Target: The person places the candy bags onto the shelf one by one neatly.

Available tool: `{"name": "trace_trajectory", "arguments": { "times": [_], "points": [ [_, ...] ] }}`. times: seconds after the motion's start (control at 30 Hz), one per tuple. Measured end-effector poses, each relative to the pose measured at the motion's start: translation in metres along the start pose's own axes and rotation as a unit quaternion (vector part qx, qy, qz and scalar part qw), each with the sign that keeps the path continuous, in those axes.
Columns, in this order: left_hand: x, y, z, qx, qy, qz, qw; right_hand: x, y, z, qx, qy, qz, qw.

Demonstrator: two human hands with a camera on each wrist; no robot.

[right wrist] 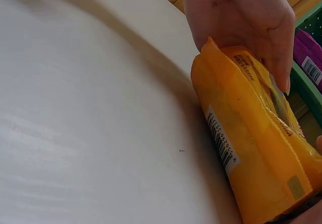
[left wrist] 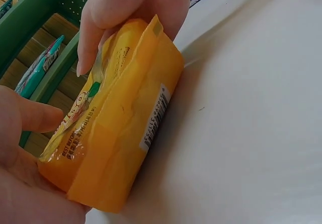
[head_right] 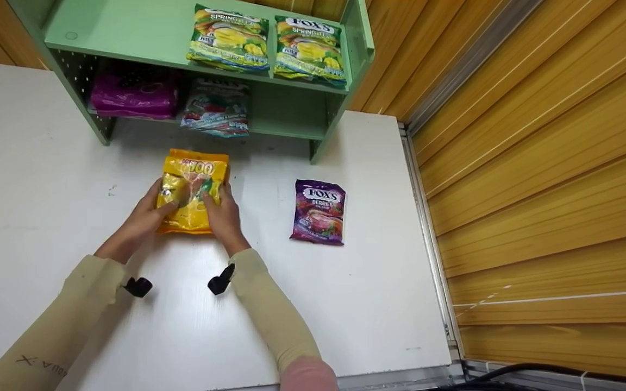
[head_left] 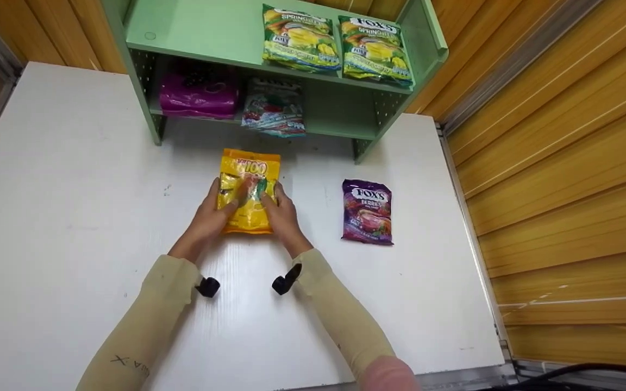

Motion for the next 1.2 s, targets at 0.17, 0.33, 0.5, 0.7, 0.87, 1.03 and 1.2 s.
{"name": "trace_trajectory", "arguments": {
  "times": [0.17,0.33,0.5,0.7,0.87,1.03,1.2],
  "points": [
    [0.003,0.007,0.002,-0.015,-0.005,-0.007,0.9998,-0.001,0.008,0.0,-0.006,0.031,-0.01,0.999],
    [0.012,0.021,0.014,-0.096,-0.007,-0.032,0.9949,0.004,0.02,-0.009,0.036,0.036,-0.031,0.998],
    [0.02,0.024,0.019,-0.148,-0.027,-0.035,0.988,0.017,0.022,-0.017,0.104,0.034,-0.019,0.994],
    [0.027,0.014,0.023,-0.193,-0.046,-0.022,0.9799,0.033,0.017,-0.022,0.223,0.041,-0.014,0.974],
    [0.028,0.008,0.027,-0.207,-0.059,-0.034,0.976,0.035,0.008,-0.018,0.259,0.078,-0.025,0.962],
    [0.027,0.006,0.031,-0.199,-0.042,-0.034,0.9784,0.035,0.004,-0.016,0.238,0.092,-0.029,0.966],
    [0.027,0.004,0.031,-0.176,-0.041,-0.03,0.983,0.035,0.003,-0.014,0.203,0.1,-0.027,0.974]
  ]
}}
Point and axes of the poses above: each hand's wrist, its own x-axis away from the middle knuckle, its own y-axis out of the back of the hand, z = x × y, the point moved 8 cm from there along -x, towards the middle knuckle, and after that the axes turned 10 degrees about -z, right-handed, at the moved point
